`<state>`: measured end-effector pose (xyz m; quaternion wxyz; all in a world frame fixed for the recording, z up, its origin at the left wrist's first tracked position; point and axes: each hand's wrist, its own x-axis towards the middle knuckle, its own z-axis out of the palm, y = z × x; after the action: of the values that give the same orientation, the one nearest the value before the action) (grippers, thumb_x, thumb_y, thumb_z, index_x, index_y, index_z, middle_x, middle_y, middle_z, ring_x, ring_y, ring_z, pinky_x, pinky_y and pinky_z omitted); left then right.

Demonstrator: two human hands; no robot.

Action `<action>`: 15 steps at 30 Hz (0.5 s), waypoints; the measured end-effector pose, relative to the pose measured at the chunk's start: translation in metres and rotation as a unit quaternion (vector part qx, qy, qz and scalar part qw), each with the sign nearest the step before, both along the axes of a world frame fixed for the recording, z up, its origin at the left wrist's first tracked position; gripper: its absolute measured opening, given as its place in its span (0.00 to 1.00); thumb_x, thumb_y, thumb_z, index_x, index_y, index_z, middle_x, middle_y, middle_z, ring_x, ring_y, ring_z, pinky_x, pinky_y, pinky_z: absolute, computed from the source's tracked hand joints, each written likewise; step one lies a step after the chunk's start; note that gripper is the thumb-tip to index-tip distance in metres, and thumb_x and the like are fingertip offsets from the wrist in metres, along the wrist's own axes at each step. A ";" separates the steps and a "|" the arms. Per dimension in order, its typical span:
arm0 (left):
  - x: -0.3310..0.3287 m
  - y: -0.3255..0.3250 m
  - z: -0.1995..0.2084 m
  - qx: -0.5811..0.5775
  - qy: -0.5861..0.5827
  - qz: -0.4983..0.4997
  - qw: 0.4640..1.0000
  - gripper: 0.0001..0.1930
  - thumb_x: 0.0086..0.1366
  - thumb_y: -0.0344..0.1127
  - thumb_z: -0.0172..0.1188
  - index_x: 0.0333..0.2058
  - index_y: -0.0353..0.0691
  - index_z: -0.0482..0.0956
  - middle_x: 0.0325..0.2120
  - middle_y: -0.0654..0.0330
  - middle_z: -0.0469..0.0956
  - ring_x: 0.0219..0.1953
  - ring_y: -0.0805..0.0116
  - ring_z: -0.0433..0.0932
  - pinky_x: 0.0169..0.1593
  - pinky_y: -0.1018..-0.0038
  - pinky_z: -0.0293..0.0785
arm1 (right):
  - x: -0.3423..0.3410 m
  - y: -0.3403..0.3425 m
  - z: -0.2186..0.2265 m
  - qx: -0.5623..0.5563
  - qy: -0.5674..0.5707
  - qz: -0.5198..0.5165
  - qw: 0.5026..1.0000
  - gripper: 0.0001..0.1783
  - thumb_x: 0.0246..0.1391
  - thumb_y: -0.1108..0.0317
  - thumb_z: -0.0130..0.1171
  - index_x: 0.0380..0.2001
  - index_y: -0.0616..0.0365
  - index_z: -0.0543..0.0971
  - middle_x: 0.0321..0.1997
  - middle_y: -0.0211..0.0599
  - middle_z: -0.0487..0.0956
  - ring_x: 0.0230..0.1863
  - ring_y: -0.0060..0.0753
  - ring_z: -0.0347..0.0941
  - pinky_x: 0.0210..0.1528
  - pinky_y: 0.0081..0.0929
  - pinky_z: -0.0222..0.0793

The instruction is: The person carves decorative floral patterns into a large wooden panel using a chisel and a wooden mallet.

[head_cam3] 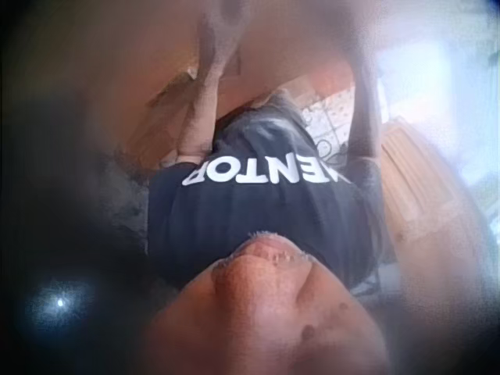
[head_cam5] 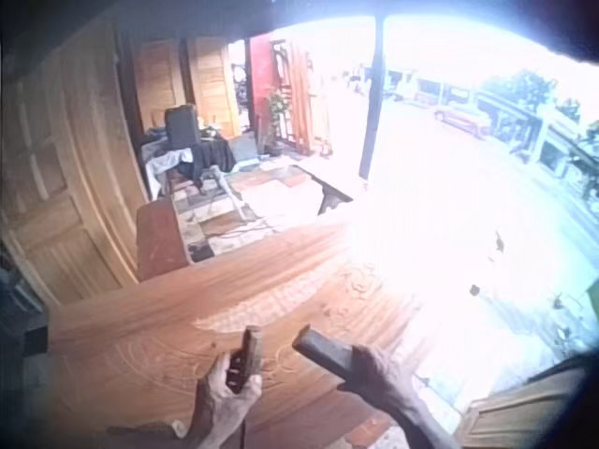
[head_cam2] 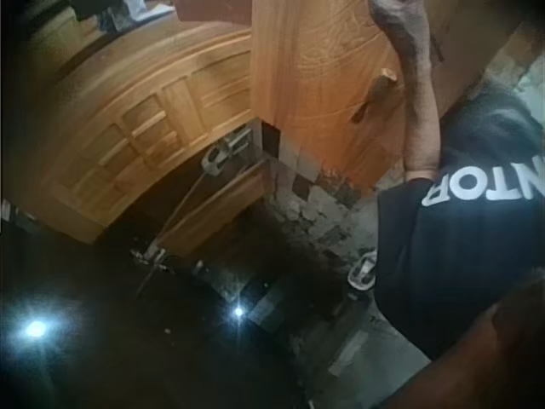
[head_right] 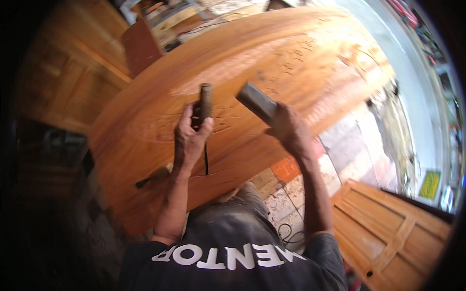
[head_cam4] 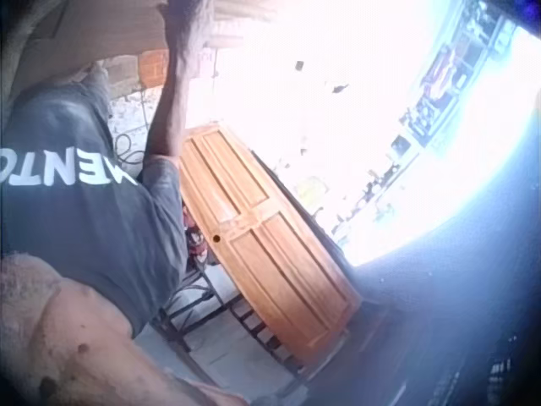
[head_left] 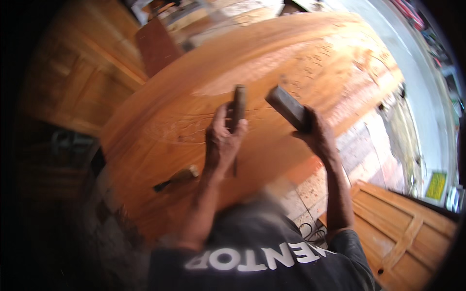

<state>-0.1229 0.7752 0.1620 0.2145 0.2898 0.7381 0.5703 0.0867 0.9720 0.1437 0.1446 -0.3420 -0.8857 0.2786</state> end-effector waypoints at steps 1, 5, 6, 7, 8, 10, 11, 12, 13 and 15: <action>0.005 -0.001 0.012 0.025 -0.016 -0.020 0.999 0.22 0.71 0.35 0.65 0.60 0.39 0.75 0.39 0.65 0.80 0.38 0.75 0.78 0.45 0.74 0.78 | 0.004 0.014 0.002 0.034 -0.047 0.036 0.998 0.45 0.42 0.60 0.84 0.64 0.52 0.76 0.59 0.44 0.82 0.61 0.55 0.78 0.62 0.49 0.73; 0.003 -0.034 0.043 0.023 0.151 -0.067 0.986 0.25 0.69 0.39 0.68 0.62 0.41 0.74 0.43 0.54 0.84 0.45 0.62 0.86 0.47 0.64 0.82 | -0.005 0.034 -0.012 0.162 -0.104 0.194 0.962 0.40 0.40 0.70 0.81 0.60 0.43 0.80 0.57 0.31 0.82 0.65 0.45 0.74 0.77 0.51 0.56; -0.002 -0.041 0.038 0.023 0.225 -0.076 0.971 0.26 0.69 0.41 0.70 0.62 0.42 0.75 0.43 0.52 0.85 0.46 0.58 0.87 0.46 0.63 0.83 | -0.008 0.032 -0.015 0.154 -0.116 0.205 0.960 0.39 0.40 0.71 0.80 0.60 0.43 0.80 0.59 0.32 0.82 0.67 0.46 0.73 0.80 0.52 0.52; -0.008 -0.046 0.038 0.022 0.258 -0.082 0.962 0.26 0.69 0.44 0.71 0.62 0.43 0.75 0.43 0.52 0.85 0.45 0.56 0.87 0.45 0.63 0.83 | -0.009 0.028 -0.019 0.176 -0.110 0.211 0.955 0.40 0.41 0.72 0.79 0.62 0.43 0.80 0.62 0.34 0.80 0.69 0.48 0.71 0.81 0.54 0.52; -0.014 -0.049 0.034 0.024 0.288 -0.088 0.953 0.27 0.69 0.47 0.71 0.62 0.44 0.76 0.42 0.53 0.85 0.44 0.55 0.87 0.44 0.62 0.84 | -0.008 0.024 -0.023 0.198 -0.108 0.217 0.950 0.41 0.42 0.72 0.79 0.63 0.43 0.80 0.66 0.36 0.78 0.71 0.49 0.70 0.81 0.55 0.52; -0.033 -0.051 0.022 0.032 0.353 -0.105 0.929 0.29 0.68 0.51 0.72 0.62 0.46 0.76 0.41 0.54 0.84 0.41 0.53 0.87 0.41 0.61 0.84 | -0.004 0.014 -0.029 0.152 -0.077 0.167 0.971 0.41 0.45 0.74 0.77 0.66 0.43 0.79 0.72 0.40 0.73 0.75 0.52 0.66 0.81 0.60 0.53; -0.045 -0.050 0.015 0.041 0.387 -0.115 0.914 0.30 0.67 0.53 0.73 0.62 0.47 0.76 0.39 0.54 0.84 0.40 0.53 0.86 0.40 0.61 0.84 | 0.001 0.008 -0.028 0.083 -0.051 0.111 0.989 0.41 0.48 0.75 0.76 0.67 0.43 0.79 0.75 0.42 0.70 0.77 0.53 0.63 0.80 0.62 0.54; -0.057 -0.048 0.007 0.049 0.420 -0.126 0.898 0.31 0.67 0.54 0.73 0.62 0.47 0.76 0.38 0.55 0.83 0.38 0.53 0.86 0.39 0.61 0.83 | 0.005 0.004 -0.028 0.013 -0.024 0.053 0.998 0.40 0.50 0.75 0.75 0.68 0.43 0.78 0.78 0.44 0.67 0.79 0.54 0.60 0.79 0.65 0.55; -0.065 -0.043 0.004 0.044 0.452 -0.125 0.882 0.33 0.66 0.55 0.72 0.64 0.48 0.76 0.34 0.58 0.81 0.35 0.56 0.84 0.37 0.61 0.82 | 0.015 0.013 -0.042 -0.032 0.005 -0.025 0.999 0.39 0.61 0.68 0.72 0.75 0.42 0.72 0.84 0.49 0.58 0.84 0.53 0.52 0.79 0.65 0.57; -0.087 -0.031 -0.023 0.077 0.473 -0.141 0.866 0.34 0.67 0.56 0.71 0.66 0.48 0.75 0.33 0.59 0.80 0.34 0.57 0.83 0.37 0.62 0.82 | 0.006 0.002 -0.061 -0.054 0.027 -0.166 0.984 0.44 0.63 0.60 0.72 0.79 0.44 0.65 0.86 0.49 0.53 0.86 0.54 0.45 0.81 0.60 0.53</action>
<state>-0.2097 0.7444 0.1395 -0.1054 0.6416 0.6562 0.3829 0.0923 0.9743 0.0826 0.1937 -0.4837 -0.7963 0.3073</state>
